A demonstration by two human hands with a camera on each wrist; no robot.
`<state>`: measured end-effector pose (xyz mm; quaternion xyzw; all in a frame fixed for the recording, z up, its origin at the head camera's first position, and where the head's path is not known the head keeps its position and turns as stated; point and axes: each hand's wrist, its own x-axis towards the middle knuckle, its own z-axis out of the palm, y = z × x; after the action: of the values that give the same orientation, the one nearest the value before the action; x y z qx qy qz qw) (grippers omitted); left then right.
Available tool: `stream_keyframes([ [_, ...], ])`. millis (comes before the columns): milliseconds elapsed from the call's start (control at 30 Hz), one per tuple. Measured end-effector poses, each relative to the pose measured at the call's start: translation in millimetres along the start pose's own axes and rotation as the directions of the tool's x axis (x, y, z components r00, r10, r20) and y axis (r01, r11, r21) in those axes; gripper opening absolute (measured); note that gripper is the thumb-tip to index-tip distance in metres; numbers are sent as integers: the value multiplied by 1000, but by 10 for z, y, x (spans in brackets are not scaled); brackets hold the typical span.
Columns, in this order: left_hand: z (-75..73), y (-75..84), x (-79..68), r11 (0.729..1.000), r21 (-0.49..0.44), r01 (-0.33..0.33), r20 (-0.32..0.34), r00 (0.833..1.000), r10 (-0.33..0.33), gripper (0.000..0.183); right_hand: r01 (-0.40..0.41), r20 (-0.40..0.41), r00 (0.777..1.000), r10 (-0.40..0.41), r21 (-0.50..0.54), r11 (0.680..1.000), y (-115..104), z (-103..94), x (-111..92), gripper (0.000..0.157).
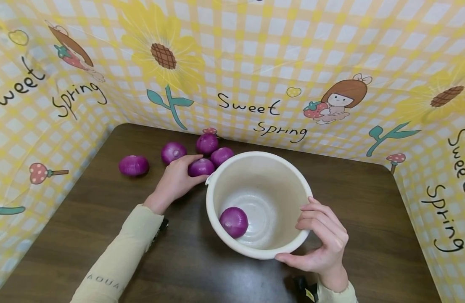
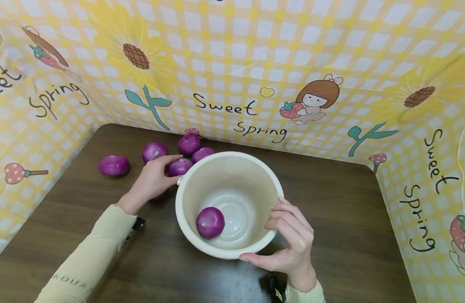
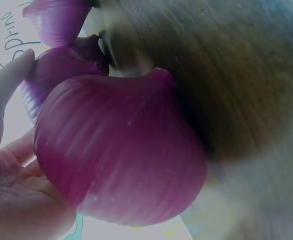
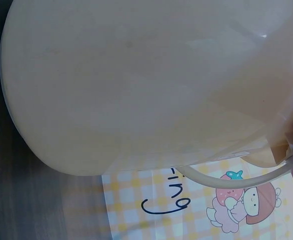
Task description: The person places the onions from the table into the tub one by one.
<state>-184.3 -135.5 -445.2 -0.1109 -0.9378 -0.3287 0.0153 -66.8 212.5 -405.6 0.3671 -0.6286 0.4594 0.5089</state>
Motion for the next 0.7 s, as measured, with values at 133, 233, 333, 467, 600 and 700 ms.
stream_keyframes([
  [133,-28,-2,-18,1000,-6,-13,-8,1000,13,66,3,-4,1000,-3,-3,1000,2,1,-8,64],
  [233,-41,2,-22,1000,-9,-23,-18,1000,22,67,7,-7,1000,-7,-3,1000,5,3,-12,64],
  [333,-55,18,-28,999,-15,-30,-32,999,30,68,7,-9,1000,-7,-1,1000,6,7,-14,64],
  [467,-74,45,-41,999,-23,-43,-51,998,41,68,6,-9,1000,-6,-1,1000,7,9,-12,65],
  [600,-96,79,-64,998,-21,-60,-66,996,59,67,6,-8,1000,-6,-1,1000,5,9,-10,65],
  [700,-116,111,-74,996,-18,-85,-82,993,83,67,1,-8,1000,-1,-5,1000,0,5,-10,65],
])
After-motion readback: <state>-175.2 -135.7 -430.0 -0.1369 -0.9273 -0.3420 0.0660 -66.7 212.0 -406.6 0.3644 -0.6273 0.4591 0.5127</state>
